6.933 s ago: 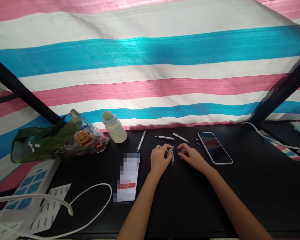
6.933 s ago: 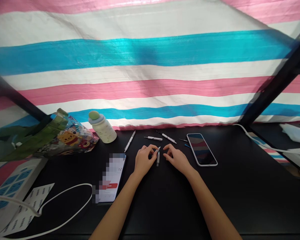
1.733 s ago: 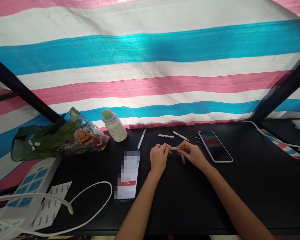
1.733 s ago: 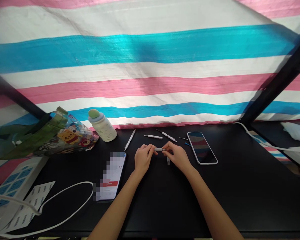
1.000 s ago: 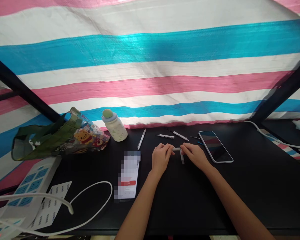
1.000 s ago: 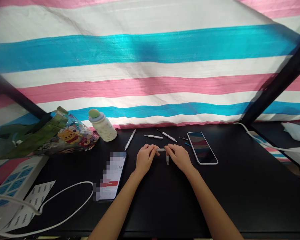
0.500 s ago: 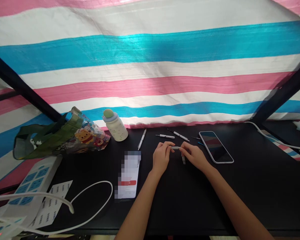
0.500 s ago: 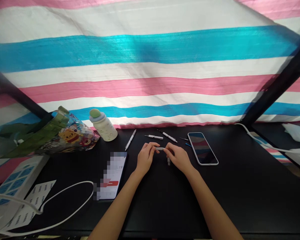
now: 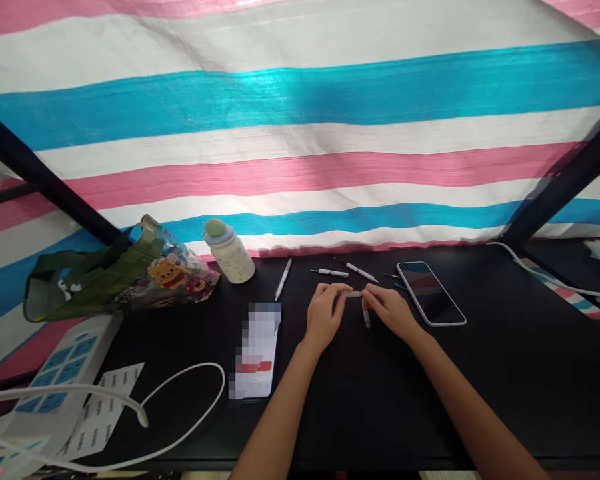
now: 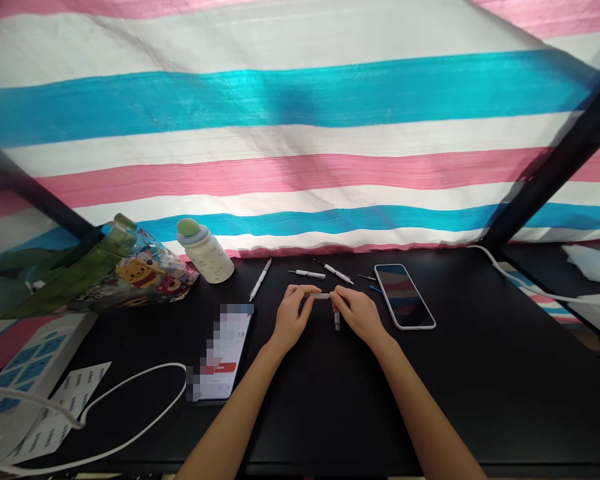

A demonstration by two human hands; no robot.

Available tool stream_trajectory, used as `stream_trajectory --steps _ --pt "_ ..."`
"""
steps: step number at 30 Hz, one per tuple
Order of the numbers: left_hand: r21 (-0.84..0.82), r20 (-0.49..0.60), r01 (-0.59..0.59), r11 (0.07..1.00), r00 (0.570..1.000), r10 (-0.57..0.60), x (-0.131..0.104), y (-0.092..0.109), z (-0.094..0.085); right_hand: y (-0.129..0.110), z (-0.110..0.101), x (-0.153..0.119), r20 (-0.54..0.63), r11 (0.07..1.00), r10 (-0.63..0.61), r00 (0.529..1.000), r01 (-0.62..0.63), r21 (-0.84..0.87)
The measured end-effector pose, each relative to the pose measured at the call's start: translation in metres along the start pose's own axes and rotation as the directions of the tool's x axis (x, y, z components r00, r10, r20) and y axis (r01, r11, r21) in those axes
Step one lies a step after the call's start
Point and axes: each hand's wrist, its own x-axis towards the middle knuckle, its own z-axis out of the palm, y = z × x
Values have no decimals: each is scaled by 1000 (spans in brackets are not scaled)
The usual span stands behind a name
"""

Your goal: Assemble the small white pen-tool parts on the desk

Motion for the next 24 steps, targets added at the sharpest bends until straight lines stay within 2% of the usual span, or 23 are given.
stream_trajectory --steps 8,13,20,24 --pt "79 24 16 997 1000 -18 0 1 -2 7 8 3 45 997 -35 998 31 75" --pt "141 40 8 990 999 -14 0 -1 -1 8 10 3 37 998 -58 998 58 12" --pt "222 133 -16 975 991 -14 -3 0 6 1 3 0 -82 993 -11 997 2 -116" --pt "288 185 -47 957 983 -7 -4 0 7 2 3 -1 -12 979 24 1000 -26 -201"
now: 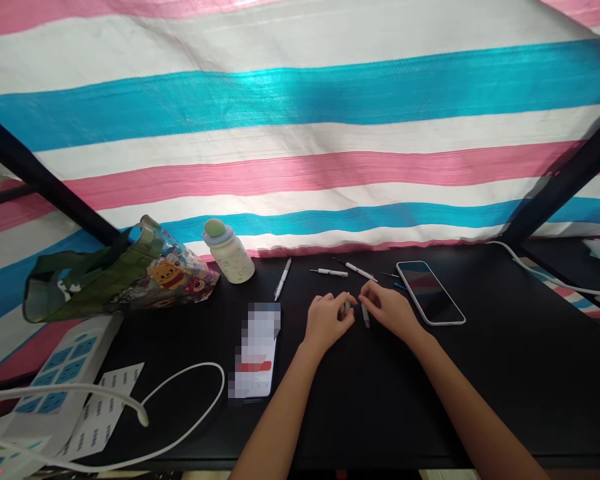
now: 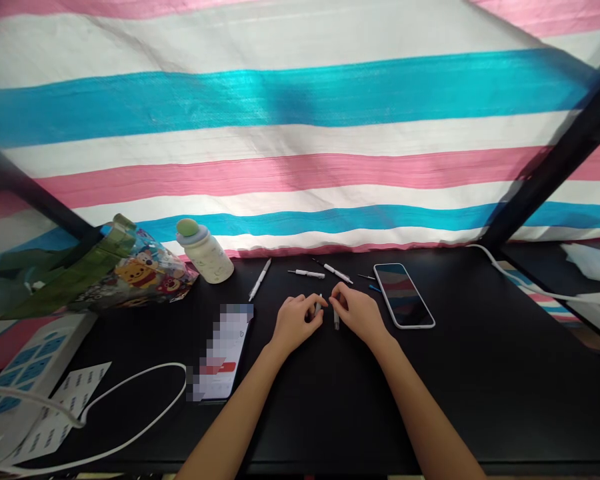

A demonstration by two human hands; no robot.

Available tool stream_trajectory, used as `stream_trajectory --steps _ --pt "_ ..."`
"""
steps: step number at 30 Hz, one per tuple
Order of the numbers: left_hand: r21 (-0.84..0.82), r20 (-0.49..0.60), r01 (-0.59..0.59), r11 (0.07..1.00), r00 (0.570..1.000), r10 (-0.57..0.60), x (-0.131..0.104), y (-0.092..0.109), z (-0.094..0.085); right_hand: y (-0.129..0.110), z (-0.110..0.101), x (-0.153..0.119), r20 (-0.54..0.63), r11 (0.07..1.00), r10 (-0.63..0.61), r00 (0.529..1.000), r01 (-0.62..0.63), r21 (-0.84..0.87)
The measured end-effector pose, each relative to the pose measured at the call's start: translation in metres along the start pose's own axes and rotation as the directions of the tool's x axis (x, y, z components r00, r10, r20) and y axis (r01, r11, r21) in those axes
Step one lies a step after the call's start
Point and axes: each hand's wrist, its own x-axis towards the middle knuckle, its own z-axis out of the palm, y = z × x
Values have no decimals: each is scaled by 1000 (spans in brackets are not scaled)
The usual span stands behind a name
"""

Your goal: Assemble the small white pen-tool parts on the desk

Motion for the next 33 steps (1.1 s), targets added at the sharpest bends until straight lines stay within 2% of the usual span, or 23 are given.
stream_trajectory --steps 5,10,13,16,19,23,25,28,33 --pt "38 45 9 999 999 -11 -1 -1 1 2 6 0 148 997 11 989 0 -77" --pt "37 82 -19 999 997 16 -1 -3 3 1 10 0 155 993 9 988 10 -121" --pt "19 78 -18 1000 997 17 -1 -3 3 2 10 0 144 996 13 990 0 -89" --pt "-9 55 -1 1000 998 1 0 -1 0 4 8 1 94 999 34 995 -36 21" --pt "-39 -5 22 999 1000 -22 0 2 -4 6 8 3 30 977 30 999 -35 212" --pt "-89 -99 -3 996 995 -6 0 4 -7 2 12 5 -33 835 -29 999 42 548" --pt "-102 -128 -9 995 992 -4 0 3 -6 0 14 6 -33 787 -47 998 57 614" --pt "-104 -140 0 995 990 -14 1 1 -4 0 15 5 -26 818 -31 999 41 574" --pt "-96 -137 0 995 991 -13 2 -1 -5 4 8 4 -29 940 45 999 -33 340"
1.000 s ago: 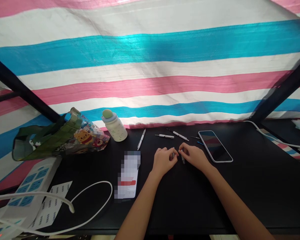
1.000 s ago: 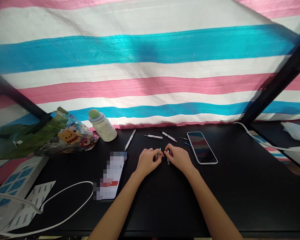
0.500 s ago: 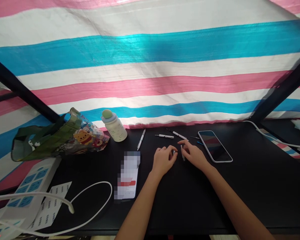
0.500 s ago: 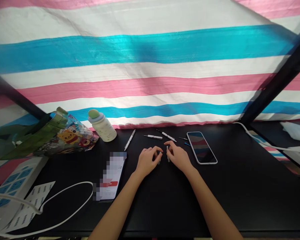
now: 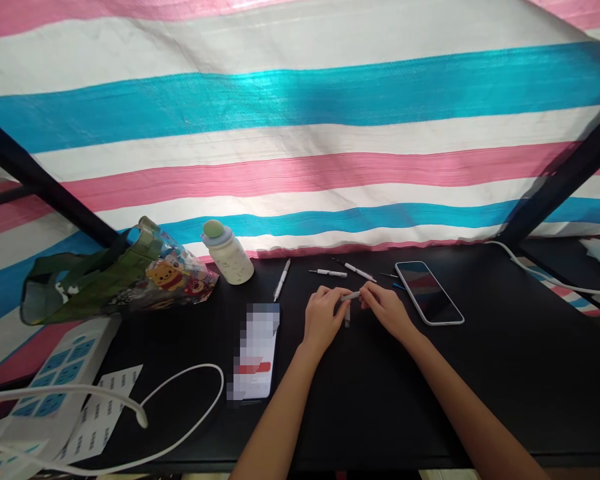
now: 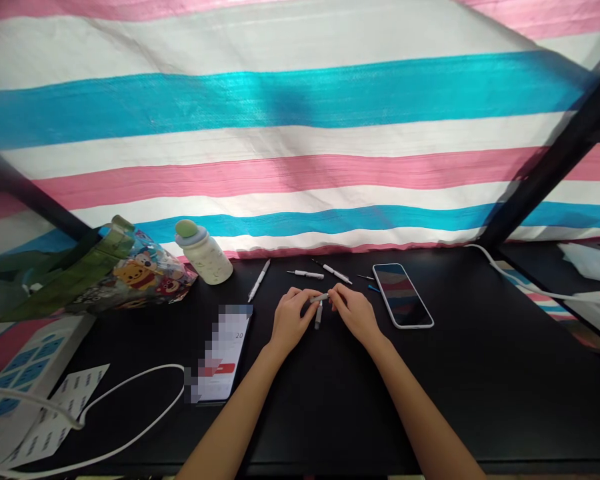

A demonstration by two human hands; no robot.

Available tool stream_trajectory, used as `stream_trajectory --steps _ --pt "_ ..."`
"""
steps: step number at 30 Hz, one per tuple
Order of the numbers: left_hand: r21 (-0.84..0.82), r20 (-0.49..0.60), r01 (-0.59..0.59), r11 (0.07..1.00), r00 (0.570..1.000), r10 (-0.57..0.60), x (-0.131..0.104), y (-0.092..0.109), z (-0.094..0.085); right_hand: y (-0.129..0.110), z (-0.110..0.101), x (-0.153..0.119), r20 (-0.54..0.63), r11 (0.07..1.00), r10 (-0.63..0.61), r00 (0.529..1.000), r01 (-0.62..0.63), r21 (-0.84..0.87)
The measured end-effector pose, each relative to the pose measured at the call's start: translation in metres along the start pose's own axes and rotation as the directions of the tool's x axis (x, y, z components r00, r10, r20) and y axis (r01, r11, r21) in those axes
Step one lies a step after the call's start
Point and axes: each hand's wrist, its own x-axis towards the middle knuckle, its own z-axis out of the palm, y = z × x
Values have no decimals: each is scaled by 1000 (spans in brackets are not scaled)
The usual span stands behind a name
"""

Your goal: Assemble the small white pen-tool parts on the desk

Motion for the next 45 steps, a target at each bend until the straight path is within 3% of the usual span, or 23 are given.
stream_trajectory --steps 8,17,23,35,45 --pt "72 25 53 996 998 -55 1 -3 -6 0 -2 3 119 997 -77 990 75 22" --pt "72 28 20 997 999 -23 1 3 -5 -6 -9 -1 33 991 -15 999 19 -130" --pt "71 27 24 997 999 -26 1 0 -6 2 -5 2 122 988 -40 992 57 -146" --pt "70 29 18 997 999 -20 1 1 -5 -5 -8 -1 127 970 -59 990 87 -228" --pt "67 22 21 998 999 -23 1 0 -3 -1 -3 -1 108 987 -48 993 63 -148"
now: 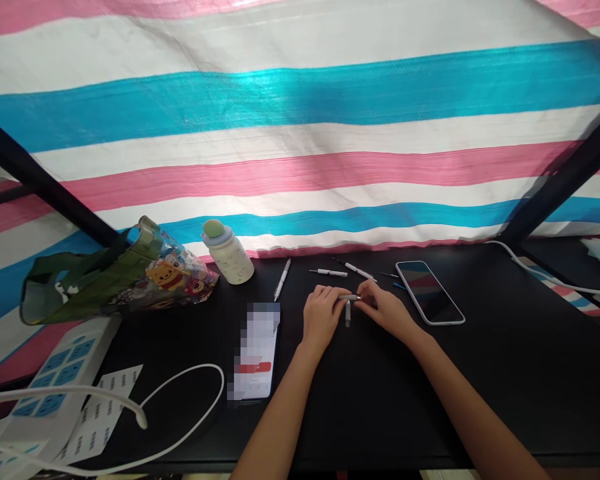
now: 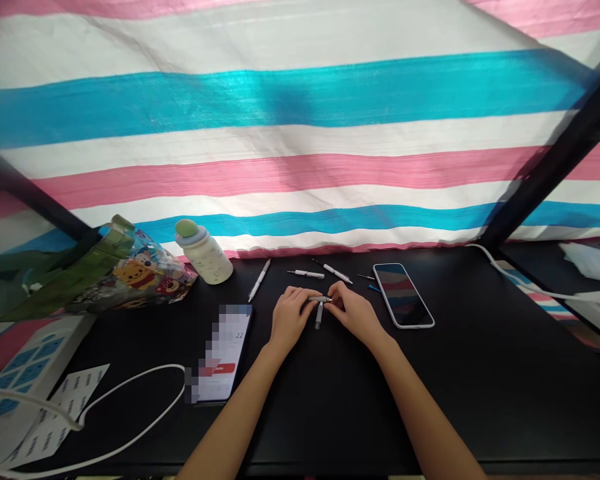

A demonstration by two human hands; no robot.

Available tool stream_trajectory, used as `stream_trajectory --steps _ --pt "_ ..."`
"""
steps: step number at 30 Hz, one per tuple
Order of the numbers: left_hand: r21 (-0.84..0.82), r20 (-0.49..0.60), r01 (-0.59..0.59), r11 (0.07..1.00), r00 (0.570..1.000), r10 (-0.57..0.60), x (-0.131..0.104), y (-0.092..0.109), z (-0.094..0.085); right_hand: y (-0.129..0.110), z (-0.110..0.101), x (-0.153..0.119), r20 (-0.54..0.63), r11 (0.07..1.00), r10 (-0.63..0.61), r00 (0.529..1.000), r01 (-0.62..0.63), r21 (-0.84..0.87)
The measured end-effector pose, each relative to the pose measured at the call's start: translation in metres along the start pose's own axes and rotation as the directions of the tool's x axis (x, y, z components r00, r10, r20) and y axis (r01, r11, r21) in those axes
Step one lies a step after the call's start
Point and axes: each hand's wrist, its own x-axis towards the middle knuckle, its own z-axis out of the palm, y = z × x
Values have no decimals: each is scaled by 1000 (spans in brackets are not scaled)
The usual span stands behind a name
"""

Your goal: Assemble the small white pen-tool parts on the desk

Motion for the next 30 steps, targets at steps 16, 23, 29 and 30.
stream_trajectory --steps 16,23,29,30 --pt "27 -20 49 998 999 -49 0 -3 2 -1 -3 0 -49 998 37 998 -39 -48" --pt "19 -9 43 999 999 -43 0 -1 0 1 -2 1 -35 1000 13 999 -13 -4" --pt "3 -3 11 1000 1000 -11 0 -1 2 1 -1 1 -32 1000 7 999 -7 -9" --pt "1 -4 11 1000 1000 -11 0 -1 2 1 -1 1 -30 1000 4 1000 -5 -9"
